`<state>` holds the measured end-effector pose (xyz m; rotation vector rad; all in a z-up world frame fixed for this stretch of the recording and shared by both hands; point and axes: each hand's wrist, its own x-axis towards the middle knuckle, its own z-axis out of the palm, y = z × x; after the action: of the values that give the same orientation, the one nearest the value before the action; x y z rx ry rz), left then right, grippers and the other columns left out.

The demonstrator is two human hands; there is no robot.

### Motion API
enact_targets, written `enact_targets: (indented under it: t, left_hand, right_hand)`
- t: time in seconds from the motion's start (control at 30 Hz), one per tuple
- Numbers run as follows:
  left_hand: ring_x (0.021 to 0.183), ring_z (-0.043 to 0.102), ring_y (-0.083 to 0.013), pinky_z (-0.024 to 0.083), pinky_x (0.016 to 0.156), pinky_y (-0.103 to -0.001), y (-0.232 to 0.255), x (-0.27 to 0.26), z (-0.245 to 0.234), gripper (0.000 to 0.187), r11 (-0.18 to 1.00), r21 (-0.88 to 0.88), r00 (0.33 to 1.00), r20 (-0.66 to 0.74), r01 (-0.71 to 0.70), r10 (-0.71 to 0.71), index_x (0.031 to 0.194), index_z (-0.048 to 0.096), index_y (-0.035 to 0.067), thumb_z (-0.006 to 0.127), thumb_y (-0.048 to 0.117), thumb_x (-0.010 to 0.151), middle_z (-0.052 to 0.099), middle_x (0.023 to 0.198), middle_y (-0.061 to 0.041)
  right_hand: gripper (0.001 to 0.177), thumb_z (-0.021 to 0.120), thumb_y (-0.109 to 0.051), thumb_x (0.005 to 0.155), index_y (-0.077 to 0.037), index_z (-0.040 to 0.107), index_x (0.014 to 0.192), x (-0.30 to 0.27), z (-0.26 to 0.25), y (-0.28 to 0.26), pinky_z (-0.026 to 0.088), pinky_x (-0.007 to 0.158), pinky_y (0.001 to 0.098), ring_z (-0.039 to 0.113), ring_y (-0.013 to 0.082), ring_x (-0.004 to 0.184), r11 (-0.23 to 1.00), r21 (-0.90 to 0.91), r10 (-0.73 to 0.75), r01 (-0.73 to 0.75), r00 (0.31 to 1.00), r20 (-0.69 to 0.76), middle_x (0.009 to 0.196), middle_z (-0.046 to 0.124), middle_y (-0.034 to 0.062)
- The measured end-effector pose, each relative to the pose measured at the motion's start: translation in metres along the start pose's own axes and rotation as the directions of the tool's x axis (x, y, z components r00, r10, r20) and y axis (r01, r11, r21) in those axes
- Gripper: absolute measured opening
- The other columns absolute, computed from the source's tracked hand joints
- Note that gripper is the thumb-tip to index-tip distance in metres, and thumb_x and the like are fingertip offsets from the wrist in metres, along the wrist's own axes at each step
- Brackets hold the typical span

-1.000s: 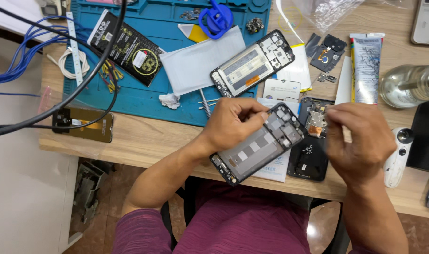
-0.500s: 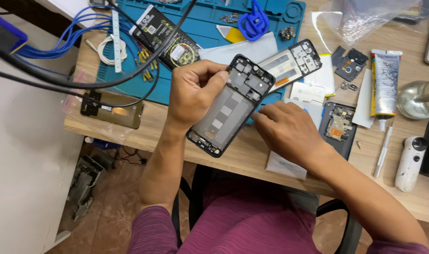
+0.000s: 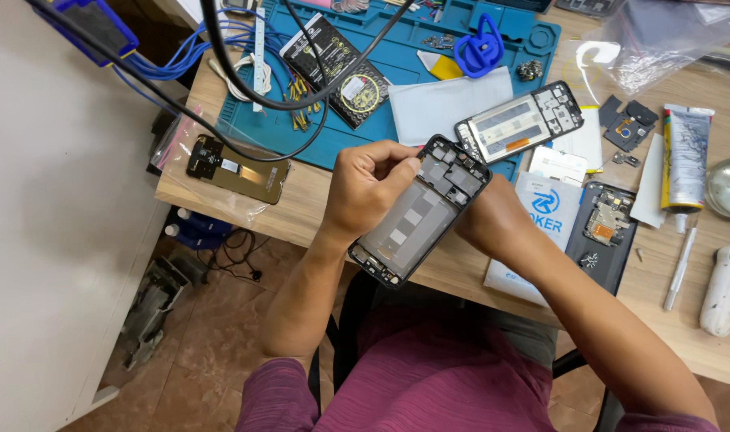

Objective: The person applies adhesive to the frame of a disassembled smartphone, then uses a screwdriver to secure internal components. They also use a magnifying glass to inspect the work area.

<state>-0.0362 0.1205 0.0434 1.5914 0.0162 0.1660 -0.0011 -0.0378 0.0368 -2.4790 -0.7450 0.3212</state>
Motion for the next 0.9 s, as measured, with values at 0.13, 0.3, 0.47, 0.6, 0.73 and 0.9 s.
enact_targets:
  t: [0.13,0.3,0.47,0.6,0.73,0.9]
  left_hand:
    - [0.056,0.044,0.0004,0.04,0.045,-0.016,0.015,-0.005,0.017,0.013,1.0,0.004,0.997,0.083,0.003,-0.004,0.081,0.07,0.006,0.058,0.004,0.077,0.056,0.051,0.001]
    - [0.052,0.043,-0.0004,0.034,0.045,-0.019,0.018,0.001,0.056,0.011,0.997,0.077,0.938,0.344,0.017,-0.043,0.077,0.068,0.005,0.059,0.011,0.08,0.055,0.059,0.006]
    - [0.058,0.05,0.0012,0.038,0.05,-0.017,0.0,0.017,0.11,0.011,0.989,0.099,0.832,0.536,0.109,-0.145,0.075,0.069,0.005,0.06,0.011,0.077,0.06,0.063,0.005]
    - [0.058,0.048,0.0016,0.038,0.05,-0.016,-0.016,0.024,0.136,0.01,0.978,0.137,0.768,0.607,0.154,-0.206,0.071,0.068,0.007,0.061,0.011,0.077,0.062,0.064,0.005]
    - [0.057,0.05,0.0016,0.039,0.051,-0.017,-0.028,0.024,0.144,0.011,0.968,0.196,0.732,0.636,0.155,-0.246,0.074,0.07,0.008,0.059,0.012,0.077,0.065,0.065,0.004]
    - [0.051,0.045,0.0015,0.035,0.046,-0.017,-0.035,0.023,0.141,0.011,0.966,0.215,0.733,0.633,0.142,-0.249,0.077,0.071,0.009,0.061,0.012,0.077,0.062,0.059,0.005]
  right_hand:
    - [0.042,0.064,-0.01,0.076,0.004,0.053,0.114,-0.041,-0.04,0.011,0.048,0.047,0.0417,0.064,0.0351,0.06,0.937,0.121,0.319,-0.329,0.943,0.091,0.07,0.062,0.0197]
    - [0.028,0.052,0.003,0.081,-0.003,0.046,0.108,-0.1,-0.066,0.078,0.041,0.039,0.0252,0.058,0.0207,0.051,0.698,0.624,0.517,-0.352,0.851,-0.097,0.086,0.054,0.0118]
    - [0.024,0.053,0.007,0.084,-0.003,0.036,0.098,-0.134,-0.075,0.111,0.052,0.056,0.0291,0.06,0.0245,0.06,0.622,0.783,0.454,0.036,0.798,-0.398,0.086,0.052,0.0164]
    - [0.027,0.052,0.01,0.082,-0.004,0.034,0.097,-0.141,-0.076,0.105,0.06,0.07,0.0338,0.061,0.0287,0.072,0.643,0.694,0.328,0.325,0.702,-0.632,0.09,0.053,0.0236]
    - [0.022,0.059,0.003,0.08,-0.004,0.043,0.092,-0.142,-0.061,0.112,0.058,0.083,0.0358,0.063,0.028,0.087,0.721,0.653,0.264,0.231,0.78,-0.568,0.091,0.058,0.0213]
    - [0.013,0.061,-0.003,0.079,-0.004,0.052,0.088,-0.131,-0.054,0.116,0.053,0.088,0.0391,0.065,0.0317,0.094,0.766,0.6,0.127,0.231,0.861,-0.493,0.088,0.063,0.0142]
